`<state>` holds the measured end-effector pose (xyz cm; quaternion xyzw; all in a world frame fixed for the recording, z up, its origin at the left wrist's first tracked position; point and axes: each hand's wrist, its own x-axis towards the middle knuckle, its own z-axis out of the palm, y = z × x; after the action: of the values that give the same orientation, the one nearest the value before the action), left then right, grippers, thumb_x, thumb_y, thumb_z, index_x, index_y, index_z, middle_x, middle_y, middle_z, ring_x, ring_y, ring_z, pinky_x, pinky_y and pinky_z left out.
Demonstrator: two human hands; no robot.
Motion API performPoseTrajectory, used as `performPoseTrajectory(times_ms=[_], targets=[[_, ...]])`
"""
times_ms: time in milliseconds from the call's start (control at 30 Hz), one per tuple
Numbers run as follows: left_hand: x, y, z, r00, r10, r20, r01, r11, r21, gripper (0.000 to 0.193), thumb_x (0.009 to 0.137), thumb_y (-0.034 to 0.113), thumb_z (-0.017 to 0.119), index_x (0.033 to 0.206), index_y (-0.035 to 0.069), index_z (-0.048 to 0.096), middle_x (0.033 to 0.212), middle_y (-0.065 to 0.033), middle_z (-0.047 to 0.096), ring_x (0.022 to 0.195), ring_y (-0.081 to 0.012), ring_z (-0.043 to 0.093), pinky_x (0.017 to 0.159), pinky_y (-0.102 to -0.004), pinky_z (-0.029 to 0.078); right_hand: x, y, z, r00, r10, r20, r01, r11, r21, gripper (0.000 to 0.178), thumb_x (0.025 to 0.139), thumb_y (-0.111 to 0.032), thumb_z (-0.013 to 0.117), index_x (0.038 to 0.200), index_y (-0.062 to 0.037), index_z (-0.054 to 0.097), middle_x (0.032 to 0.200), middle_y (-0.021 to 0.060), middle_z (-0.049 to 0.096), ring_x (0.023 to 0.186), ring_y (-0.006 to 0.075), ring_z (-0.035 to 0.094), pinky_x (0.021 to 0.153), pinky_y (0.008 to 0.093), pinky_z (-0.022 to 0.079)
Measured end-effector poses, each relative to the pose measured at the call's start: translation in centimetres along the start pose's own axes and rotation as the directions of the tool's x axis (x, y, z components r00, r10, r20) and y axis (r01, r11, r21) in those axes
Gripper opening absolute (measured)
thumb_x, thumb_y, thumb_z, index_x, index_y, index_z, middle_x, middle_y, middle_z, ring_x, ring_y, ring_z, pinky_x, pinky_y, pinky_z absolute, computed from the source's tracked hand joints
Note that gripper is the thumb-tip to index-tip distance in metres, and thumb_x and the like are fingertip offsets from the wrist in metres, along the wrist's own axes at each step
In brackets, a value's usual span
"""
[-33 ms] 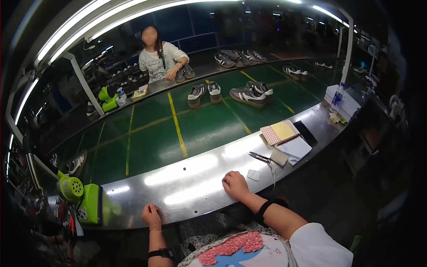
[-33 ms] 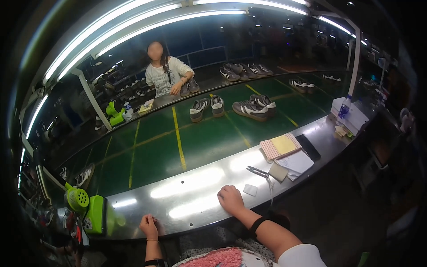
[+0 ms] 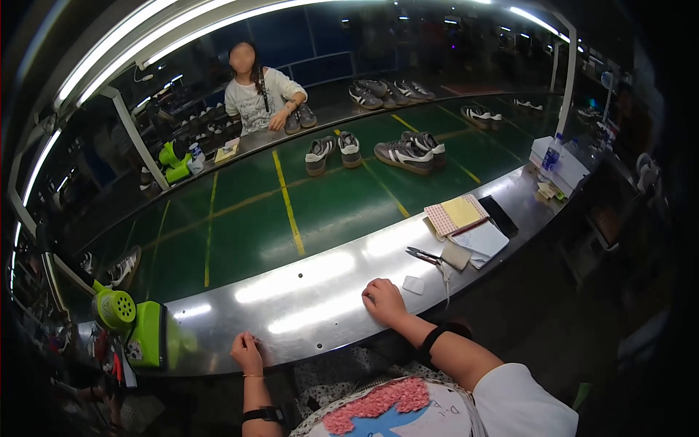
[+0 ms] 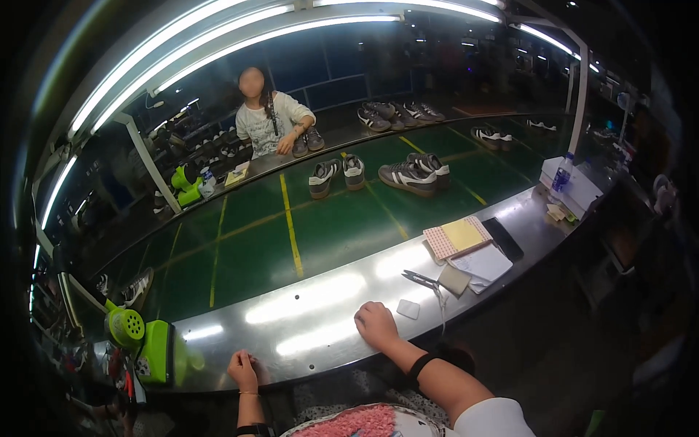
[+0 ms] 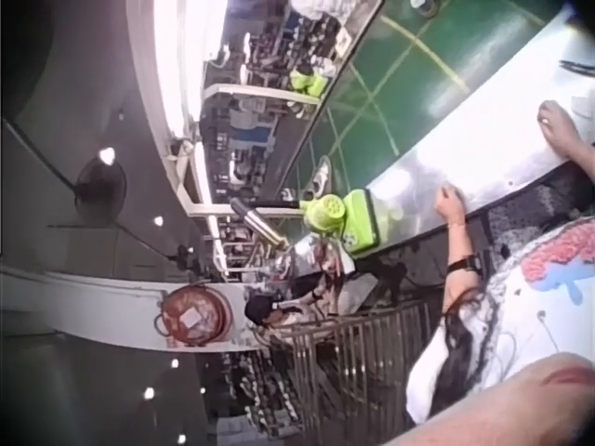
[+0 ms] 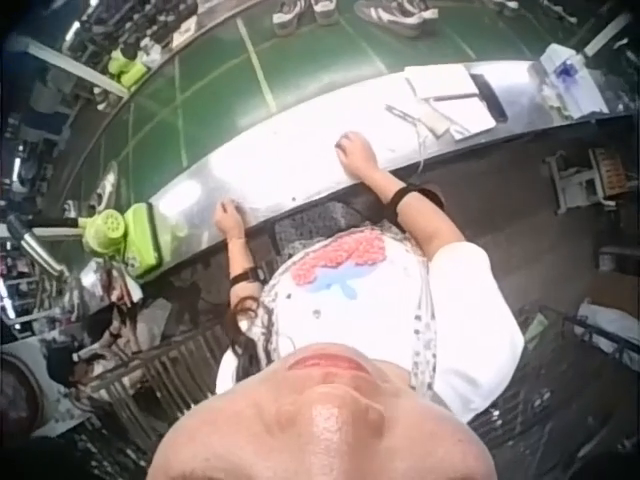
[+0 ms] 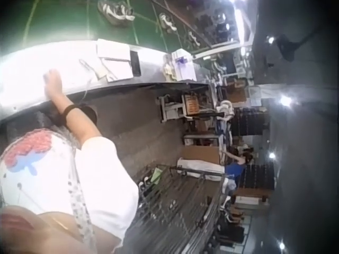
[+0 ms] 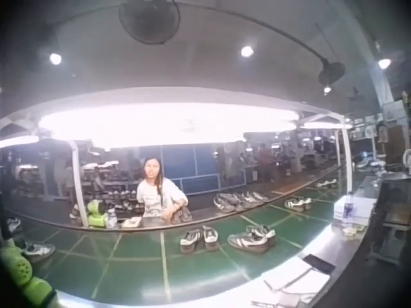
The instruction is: The recorder is inspecting and cleaning pairs of shoes on a factory conveyor belt.
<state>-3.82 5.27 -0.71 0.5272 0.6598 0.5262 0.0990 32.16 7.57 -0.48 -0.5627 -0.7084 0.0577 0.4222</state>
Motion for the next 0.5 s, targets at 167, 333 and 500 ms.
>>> performPoseTrajectory(times_ms=[167,333,500], targets=[[0.06,0.03,0.18,1.000,-0.014,-0.004,0.013,0.998,-0.057,0.022,0.087,0.013,0.054,0.071,-0.002,0.058,0.060,-0.0066,0.058,0.054,-0.0140,0.055,0.053,-0.0276,0.044,0.04,-0.04,-0.10,1.000,0.007,0.004,-0.007,1.000,-0.005,0.006,0.073,-0.013,0.062,0.073,-0.0065,0.061,0.084,0.0085,0.058,0.084,0.0289,0.054,0.074,0.0400,0.044],[-0.07,0.38,-0.04,1.000,-0.011,-0.001,0.011,0.999,-0.035,0.023,0.088,0.014,0.054,0.071,-0.001,0.057,0.060,-0.0060,0.058,0.054,-0.0133,0.055,0.053,-0.0274,0.044,-0.06,-0.60,-0.40,1.000,0.020,0.016,-0.019,1.000,-0.012,0.005,0.074,-0.012,0.061,0.073,-0.0070,0.061,0.084,0.0084,0.057,0.084,0.0291,0.054,0.073,0.0406,0.044],[-0.13,0.21,-0.17,1.000,-0.004,-0.002,0.004,1.000,0.008,0.022,0.087,0.014,0.054,0.072,-0.001,0.058,0.061,-0.0060,0.058,0.055,-0.0134,0.055,0.054,-0.0272,0.044,0.08,-0.53,-0.51,1.000,0.012,0.010,-0.012,1.000,-0.016,0.006,0.074,-0.013,0.062,0.074,-0.0074,0.061,0.085,0.0083,0.057,0.084,0.0292,0.054,0.073,0.0405,0.044]])
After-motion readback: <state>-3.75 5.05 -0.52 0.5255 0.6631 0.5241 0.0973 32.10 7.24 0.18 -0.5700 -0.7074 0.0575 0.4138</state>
